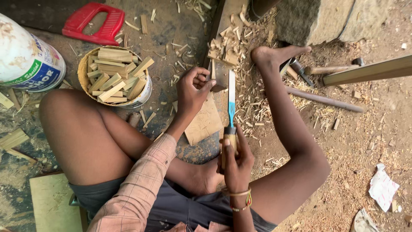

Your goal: The person sits on the ground and uses a chisel to carve small wooden pieces. They hold the wood with their left hand and the chisel with their right, repeatedly shaving off thin strips of wood. The carved pieces are placed into a nearby container.

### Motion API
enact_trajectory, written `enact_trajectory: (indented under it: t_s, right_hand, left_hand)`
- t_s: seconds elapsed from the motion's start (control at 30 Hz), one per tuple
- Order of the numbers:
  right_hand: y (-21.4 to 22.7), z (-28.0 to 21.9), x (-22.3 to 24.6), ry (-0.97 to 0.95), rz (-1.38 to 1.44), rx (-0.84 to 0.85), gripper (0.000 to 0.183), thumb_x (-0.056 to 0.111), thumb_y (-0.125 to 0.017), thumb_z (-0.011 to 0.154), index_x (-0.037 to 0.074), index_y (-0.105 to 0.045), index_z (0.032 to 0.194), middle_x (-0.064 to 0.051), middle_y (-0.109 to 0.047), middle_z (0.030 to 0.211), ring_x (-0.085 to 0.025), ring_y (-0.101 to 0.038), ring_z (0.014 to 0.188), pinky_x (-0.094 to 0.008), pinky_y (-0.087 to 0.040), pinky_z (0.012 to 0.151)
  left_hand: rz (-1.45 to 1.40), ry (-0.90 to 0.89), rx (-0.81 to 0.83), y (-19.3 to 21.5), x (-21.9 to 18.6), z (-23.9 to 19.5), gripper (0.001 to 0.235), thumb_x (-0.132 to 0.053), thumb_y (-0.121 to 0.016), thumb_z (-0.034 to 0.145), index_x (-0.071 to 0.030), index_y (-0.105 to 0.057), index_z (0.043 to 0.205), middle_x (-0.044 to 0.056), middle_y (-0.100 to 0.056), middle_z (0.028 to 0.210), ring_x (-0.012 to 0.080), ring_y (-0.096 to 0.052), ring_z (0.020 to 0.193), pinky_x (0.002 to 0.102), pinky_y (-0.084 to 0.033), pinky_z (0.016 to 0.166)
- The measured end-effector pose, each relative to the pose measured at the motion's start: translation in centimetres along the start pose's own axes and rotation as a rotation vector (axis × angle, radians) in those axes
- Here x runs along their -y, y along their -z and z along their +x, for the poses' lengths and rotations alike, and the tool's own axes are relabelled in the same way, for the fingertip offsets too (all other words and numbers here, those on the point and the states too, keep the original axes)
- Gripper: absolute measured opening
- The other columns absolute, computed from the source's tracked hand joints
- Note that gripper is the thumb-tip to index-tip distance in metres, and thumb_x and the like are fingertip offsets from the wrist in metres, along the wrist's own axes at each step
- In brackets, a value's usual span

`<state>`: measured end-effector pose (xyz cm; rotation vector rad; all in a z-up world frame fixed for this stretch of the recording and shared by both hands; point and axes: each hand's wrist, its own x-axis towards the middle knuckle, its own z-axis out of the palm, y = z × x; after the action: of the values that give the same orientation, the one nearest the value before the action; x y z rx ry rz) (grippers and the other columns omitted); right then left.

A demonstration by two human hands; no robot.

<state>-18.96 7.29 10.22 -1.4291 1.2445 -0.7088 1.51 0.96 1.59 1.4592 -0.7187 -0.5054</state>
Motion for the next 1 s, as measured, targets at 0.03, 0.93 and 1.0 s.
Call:
enact_trajectory:
  t_s: [0.03, 0.93, 1.0]
  right_hand:
    - [0.5, -0.5, 0.0, -0.011, -0.013, -0.005, 0.059, 0.022, -0.063, 0.097, 0.006, -0.049, 0.152, -0.004, -0.073, 0.084, -0.004, -0.056, 0.052, -0.022, -0.047, 0.043]
    - [3.4, -2.4, -1.8, -0.178, 0.186, -0.122, 0.062, 0.016, -0.077, 0.084, 0.008, -0.059, 0.143, -0.003, -0.065, 0.062, -0.008, -0.054, 0.042, -0.026, -0.042, 0.035]
    - [3.5, -2.3, -1.6, -0.157, 0.194, -0.157, 0.062, 0.014, -0.076, 0.083, 0.007, -0.058, 0.142, -0.002, -0.066, 0.064, -0.008, -0.055, 0.042, -0.026, -0.043, 0.035]
  left_hand:
    - [0.025, 0.018, -0.004, -0.2, -0.2, 0.0, 0.023, -0.008, -0.083, 0.082, -0.001, -0.068, 0.099, 0.005, -0.065, 0.085, 0.0101, -0.065, 0.071, 0.027, -0.055, 0.063]
    - [-0.928, 0.386, 0.504, -2.2, -9.4, -4.3, 0.028, -0.011, -0.071, 0.096, 0.007, -0.066, 0.117, 0.014, -0.072, 0.100, 0.0253, -0.073, 0.095, 0.044, -0.061, 0.085]
    - [-0.963, 0.404, 0.548, -2.0, -9.7, -5.0, 0.028, -0.012, -0.071, 0.097, 0.007, -0.066, 0.117, 0.015, -0.073, 0.100, 0.0259, -0.074, 0.094, 0.044, -0.062, 0.085]
